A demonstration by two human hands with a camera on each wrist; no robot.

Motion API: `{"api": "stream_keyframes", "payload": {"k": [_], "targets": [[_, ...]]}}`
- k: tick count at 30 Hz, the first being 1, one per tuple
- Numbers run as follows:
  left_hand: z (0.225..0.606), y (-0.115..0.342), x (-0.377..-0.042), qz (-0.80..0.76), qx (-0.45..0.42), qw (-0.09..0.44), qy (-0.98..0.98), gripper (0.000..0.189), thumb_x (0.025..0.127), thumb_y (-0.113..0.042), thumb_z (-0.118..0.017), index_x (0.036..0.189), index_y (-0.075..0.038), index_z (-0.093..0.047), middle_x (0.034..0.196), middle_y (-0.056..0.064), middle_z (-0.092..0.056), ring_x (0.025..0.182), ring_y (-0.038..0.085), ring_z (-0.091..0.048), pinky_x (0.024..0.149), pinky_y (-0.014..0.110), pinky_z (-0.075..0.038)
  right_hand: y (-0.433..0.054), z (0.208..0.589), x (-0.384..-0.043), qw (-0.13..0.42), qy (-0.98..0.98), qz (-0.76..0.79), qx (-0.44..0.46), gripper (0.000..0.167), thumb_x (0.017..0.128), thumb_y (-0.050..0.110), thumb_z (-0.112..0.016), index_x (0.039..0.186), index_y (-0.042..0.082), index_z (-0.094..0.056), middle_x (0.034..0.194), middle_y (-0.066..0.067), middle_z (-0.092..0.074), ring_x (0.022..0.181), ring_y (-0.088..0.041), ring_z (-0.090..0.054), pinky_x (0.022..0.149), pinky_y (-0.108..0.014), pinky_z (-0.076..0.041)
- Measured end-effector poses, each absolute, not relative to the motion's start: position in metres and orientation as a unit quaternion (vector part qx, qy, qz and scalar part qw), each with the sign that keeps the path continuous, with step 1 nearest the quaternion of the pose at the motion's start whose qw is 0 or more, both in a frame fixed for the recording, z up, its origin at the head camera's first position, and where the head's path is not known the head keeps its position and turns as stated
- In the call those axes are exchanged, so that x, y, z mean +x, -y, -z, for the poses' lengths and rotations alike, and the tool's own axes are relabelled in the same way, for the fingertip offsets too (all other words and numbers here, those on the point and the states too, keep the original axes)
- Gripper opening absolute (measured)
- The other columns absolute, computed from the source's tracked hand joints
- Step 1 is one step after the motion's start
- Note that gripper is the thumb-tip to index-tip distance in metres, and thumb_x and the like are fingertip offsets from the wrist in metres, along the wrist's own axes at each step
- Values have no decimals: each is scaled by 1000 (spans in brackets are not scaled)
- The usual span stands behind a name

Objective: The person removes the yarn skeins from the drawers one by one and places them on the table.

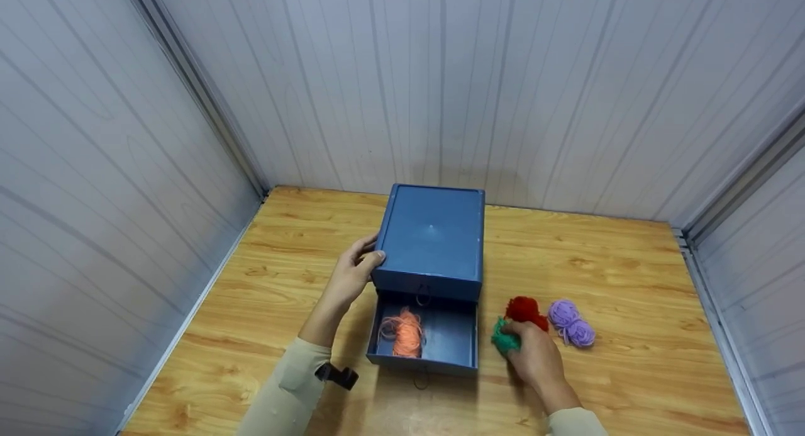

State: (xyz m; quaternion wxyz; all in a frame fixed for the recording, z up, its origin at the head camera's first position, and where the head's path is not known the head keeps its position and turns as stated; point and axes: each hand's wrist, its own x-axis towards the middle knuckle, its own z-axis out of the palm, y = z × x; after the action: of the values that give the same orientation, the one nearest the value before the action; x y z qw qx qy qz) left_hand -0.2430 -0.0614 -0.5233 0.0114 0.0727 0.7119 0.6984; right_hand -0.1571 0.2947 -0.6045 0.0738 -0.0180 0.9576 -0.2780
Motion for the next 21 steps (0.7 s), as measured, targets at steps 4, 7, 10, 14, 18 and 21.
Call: {"api": "stream_keyframes", "payload": {"k": [4, 7, 10, 14, 18, 21], "targets": [[524, 61, -243, -699, 72, 9, -712, 54, 98, -23, -64, 149, -11, -53, 141, 16, -60, 120, 30, -63, 97, 42, -54, -297, 602, -157, 82, -956, 282, -17, 36, 85, 3, -78, 121, 11, -74, 130, -22, -67, 121, -46, -59, 97, -67, -46], [525, 61, -243, -698, 70, 7, -712, 54, 97, -23, -64, 149, -10, -54, 141, 15, -61, 121, 31, -63, 98, 41, -54, -296, 599, -155, 80, -956, 281, -25, 38, 85, 5, -79, 122, 12, -74, 130, -20, -68, 121, -46, -60, 97, -66, -47], [525, 61, -242, -699, 69, 8, -711, 54, 97, -23, -64, 149, -10, -54, 142, 15, -60, 123, 31, -62, 98, 41, -54, -296, 595, -152, 71, -957, 280, -32, 40, 85, 6, -80, 124, 10, -73, 129, -19, -69, 121, -46, -60, 97, -65, -48], [524, 61, -242, -700, 70, 9, -710, 55, 98, -23, -64, 149, -10, -53, 142, 15, -60, 124, 31, -61, 98, 41, -54, -297, 586, -150, 53, -955, 289, -37, 42, 85, 6, -79, 126, 8, -72, 128, -20, -68, 121, -45, -61, 98, -62, -49], [523, 61, -243, -696, 70, 9, -715, 55, 97, -24, -64, 149, -10, -53, 141, 14, -61, 122, 29, -61, 98, 41, -54, -296, 574, -147, 32, -951, 306, -41, 42, 84, 9, -82, 126, 8, -72, 125, -19, -69, 115, -41, -65, 93, -58, -53], [522, 60, -243, -693, 69, 9, -718, 54, 98, -24, -64, 149, -10, -53, 141, 14, -61, 121, 28, -62, 97, 40, -54, -294, 565, -145, 19, -947, 318, -43, 42, 84, 13, -84, 125, 8, -73, 122, -17, -71, 109, -36, -67, 89, -55, -55]]}}
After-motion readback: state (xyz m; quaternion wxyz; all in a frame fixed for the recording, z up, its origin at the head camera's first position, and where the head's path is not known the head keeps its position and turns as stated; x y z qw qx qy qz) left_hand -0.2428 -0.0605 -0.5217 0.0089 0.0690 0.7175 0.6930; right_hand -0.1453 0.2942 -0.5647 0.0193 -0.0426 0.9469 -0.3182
